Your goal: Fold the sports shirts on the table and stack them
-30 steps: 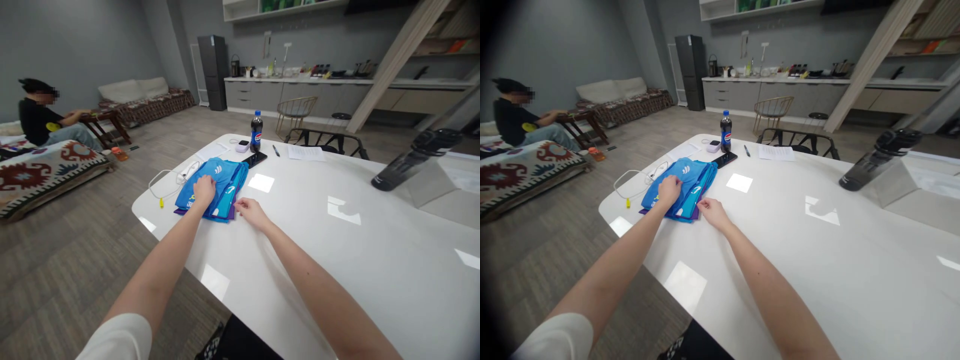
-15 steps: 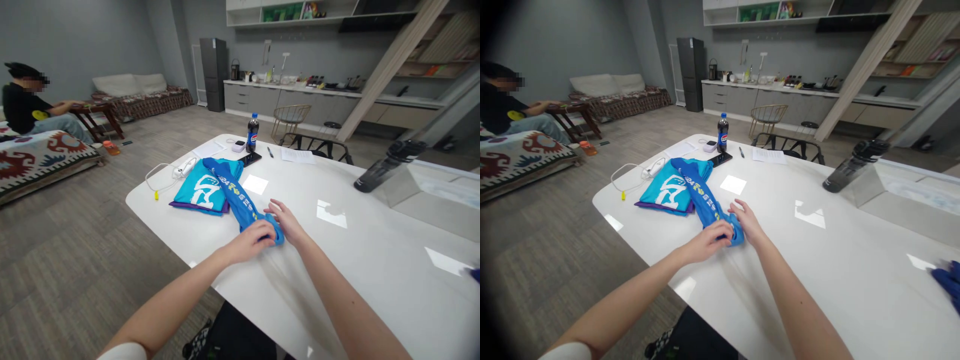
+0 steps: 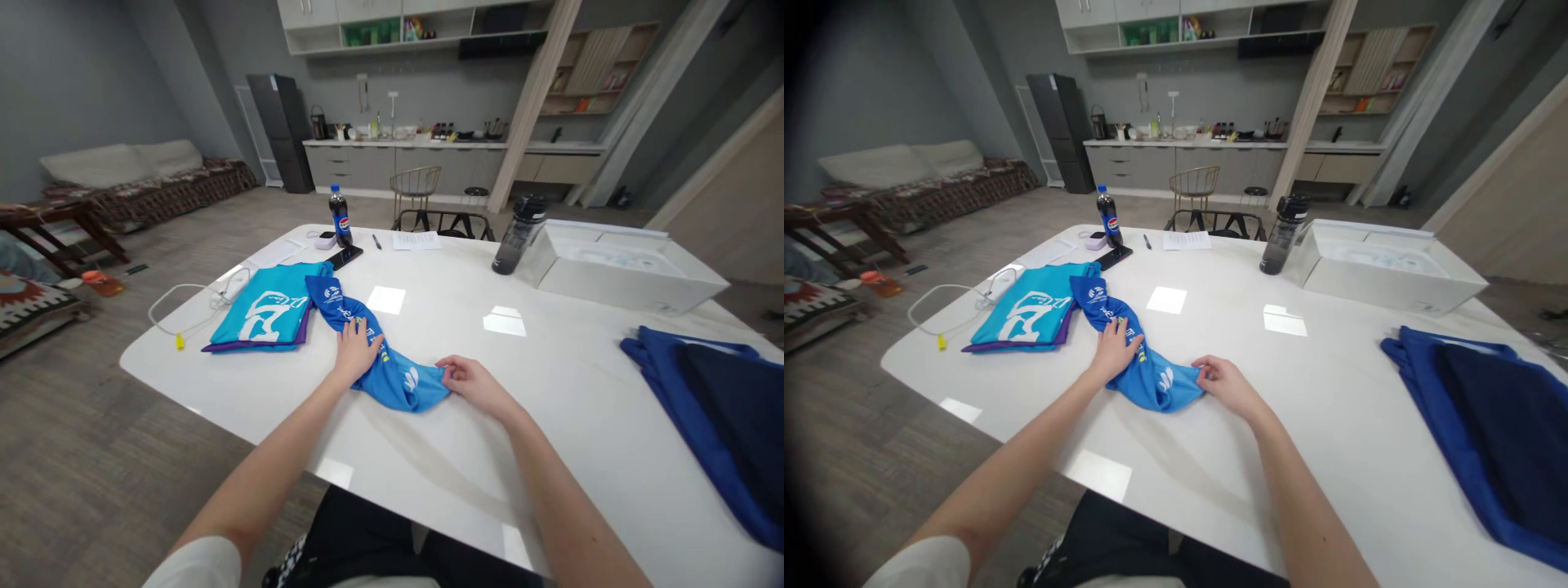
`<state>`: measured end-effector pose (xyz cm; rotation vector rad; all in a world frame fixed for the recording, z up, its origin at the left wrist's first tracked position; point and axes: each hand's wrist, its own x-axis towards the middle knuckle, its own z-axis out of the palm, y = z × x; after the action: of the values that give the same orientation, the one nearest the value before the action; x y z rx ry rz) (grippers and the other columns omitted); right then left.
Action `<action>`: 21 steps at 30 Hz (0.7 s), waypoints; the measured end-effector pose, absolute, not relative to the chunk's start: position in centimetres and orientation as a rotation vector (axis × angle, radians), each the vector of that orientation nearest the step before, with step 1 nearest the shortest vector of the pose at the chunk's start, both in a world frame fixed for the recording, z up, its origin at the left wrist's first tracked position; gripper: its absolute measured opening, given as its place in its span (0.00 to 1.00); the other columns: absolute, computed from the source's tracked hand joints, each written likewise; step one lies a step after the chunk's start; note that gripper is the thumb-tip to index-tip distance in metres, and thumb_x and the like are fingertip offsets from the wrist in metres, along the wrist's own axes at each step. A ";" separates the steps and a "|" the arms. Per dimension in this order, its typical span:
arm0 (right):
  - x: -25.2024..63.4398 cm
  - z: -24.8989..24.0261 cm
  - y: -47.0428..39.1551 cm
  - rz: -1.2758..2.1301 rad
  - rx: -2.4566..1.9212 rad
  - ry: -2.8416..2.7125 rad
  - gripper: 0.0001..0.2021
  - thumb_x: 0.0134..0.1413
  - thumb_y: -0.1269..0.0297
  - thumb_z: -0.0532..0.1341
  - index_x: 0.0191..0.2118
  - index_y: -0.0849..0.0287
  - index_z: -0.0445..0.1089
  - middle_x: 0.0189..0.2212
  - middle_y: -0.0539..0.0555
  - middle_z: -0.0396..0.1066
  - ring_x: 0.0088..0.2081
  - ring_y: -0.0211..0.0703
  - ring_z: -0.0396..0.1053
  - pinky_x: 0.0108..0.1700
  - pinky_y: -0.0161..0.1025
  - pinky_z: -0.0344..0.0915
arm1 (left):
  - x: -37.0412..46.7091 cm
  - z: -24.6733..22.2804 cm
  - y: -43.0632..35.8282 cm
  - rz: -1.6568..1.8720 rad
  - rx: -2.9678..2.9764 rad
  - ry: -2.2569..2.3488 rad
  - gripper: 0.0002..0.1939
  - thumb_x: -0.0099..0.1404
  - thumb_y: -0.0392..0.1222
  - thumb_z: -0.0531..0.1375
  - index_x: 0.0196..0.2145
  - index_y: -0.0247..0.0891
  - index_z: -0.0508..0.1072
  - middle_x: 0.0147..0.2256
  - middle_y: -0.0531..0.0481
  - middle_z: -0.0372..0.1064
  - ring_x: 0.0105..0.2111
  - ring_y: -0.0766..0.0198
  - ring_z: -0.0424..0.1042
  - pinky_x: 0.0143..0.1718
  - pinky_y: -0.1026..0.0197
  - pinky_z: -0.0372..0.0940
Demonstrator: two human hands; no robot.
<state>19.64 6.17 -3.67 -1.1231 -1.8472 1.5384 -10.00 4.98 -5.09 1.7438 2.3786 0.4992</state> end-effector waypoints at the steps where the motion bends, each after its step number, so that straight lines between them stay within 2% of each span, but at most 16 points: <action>1: 20.2 -3.2 5.9 1.515 -1.126 -1.890 0.18 0.47 0.63 0.66 0.46 0.58 0.74 0.32 0.49 0.70 0.29 0.36 0.66 0.32 0.35 0.63 | -9.7 -5.3 5.9 0.470 1.760 2.362 0.39 0.72 0.60 0.51 0.71 0.31 0.54 0.71 0.29 0.47 0.71 0.39 0.47 0.69 0.37 0.46; 6: 21.7 -0.9 4.4 1.572 -1.258 -2.025 0.18 0.44 0.72 0.63 0.44 0.56 0.72 0.37 0.48 0.68 0.25 0.32 0.63 0.28 0.33 0.61 | -6.5 -5.1 12.2 0.342 1.925 2.209 0.43 0.70 0.63 0.51 0.72 0.32 0.52 0.72 0.26 0.42 0.73 0.38 0.42 0.70 0.34 0.39; 9: 22.0 -0.8 4.4 1.635 -1.333 -2.074 0.15 0.45 0.71 0.65 0.42 0.56 0.71 0.35 0.48 0.68 0.24 0.33 0.65 0.28 0.33 0.61 | -3.8 -4.8 15.6 0.255 2.062 1.984 0.42 0.69 0.63 0.53 0.72 0.37 0.53 0.73 0.29 0.41 0.73 0.41 0.40 0.70 0.36 0.37; 11: 22.3 -1.2 4.8 1.441 -1.380 -2.121 0.11 0.49 0.67 0.67 0.40 0.57 0.72 0.33 0.49 0.70 0.27 0.37 0.68 0.31 0.35 0.63 | -2.3 -4.7 16.7 0.219 2.155 1.823 0.42 0.68 0.64 0.55 0.72 0.40 0.55 0.73 0.31 0.41 0.73 0.42 0.40 0.70 0.36 0.36; 13: 22.6 -1.8 5.4 1.108 -1.460 -2.100 0.09 0.55 0.60 0.66 0.40 0.58 0.73 0.34 0.51 0.72 0.32 0.40 0.69 0.37 0.36 0.64 | -1.2 -4.7 16.7 0.211 2.249 1.677 0.41 0.67 0.65 0.57 0.70 0.42 0.58 0.73 0.33 0.43 0.73 0.43 0.42 0.71 0.38 0.36; 15: 22.7 -2.2 5.7 0.921 -1.509 -2.040 0.13 0.59 0.54 0.64 0.42 0.58 0.75 0.36 0.54 0.75 0.35 0.42 0.70 0.40 0.38 0.64 | -0.4 -4.6 16.1 0.233 2.333 1.584 0.40 0.65 0.65 0.59 0.69 0.45 0.61 0.71 0.35 0.48 0.72 0.44 0.47 0.70 0.40 0.40; 17: 22.1 -2.5 5.7 0.951 -1.486 -2.046 0.18 0.60 0.51 0.64 0.48 0.58 0.75 0.38 0.54 0.76 0.34 0.42 0.71 0.40 0.38 0.64 | 0.1 -4.4 15.3 0.305 2.380 1.641 0.39 0.64 0.64 0.62 0.67 0.44 0.63 0.67 0.35 0.57 0.68 0.42 0.56 0.68 0.40 0.47; 19: 21.1 -2.8 5.3 1.013 -1.435 -2.113 0.21 0.57 0.53 0.67 0.52 0.57 0.75 0.37 0.53 0.77 0.34 0.42 0.72 0.39 0.37 0.63 | 0.6 -4.0 14.9 0.390 2.363 1.816 0.34 0.65 0.58 0.63 0.63 0.40 0.67 0.60 0.34 0.64 0.61 0.41 0.64 0.63 0.42 0.55; 21: 19.9 -2.9 4.8 1.013 -1.421 -2.183 0.18 0.53 0.61 0.68 0.50 0.56 0.76 0.33 0.51 0.77 0.33 0.42 0.72 0.38 0.36 0.62 | 1.1 -3.7 14.8 0.450 2.309 1.947 0.22 0.68 0.48 0.60 0.56 0.37 0.71 0.54 0.34 0.69 0.56 0.44 0.69 0.57 0.46 0.61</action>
<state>19.92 4.83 -2.92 -1.4205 -2.1827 1.0133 1.08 14.79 -3.72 2.3092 1.9475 0.4495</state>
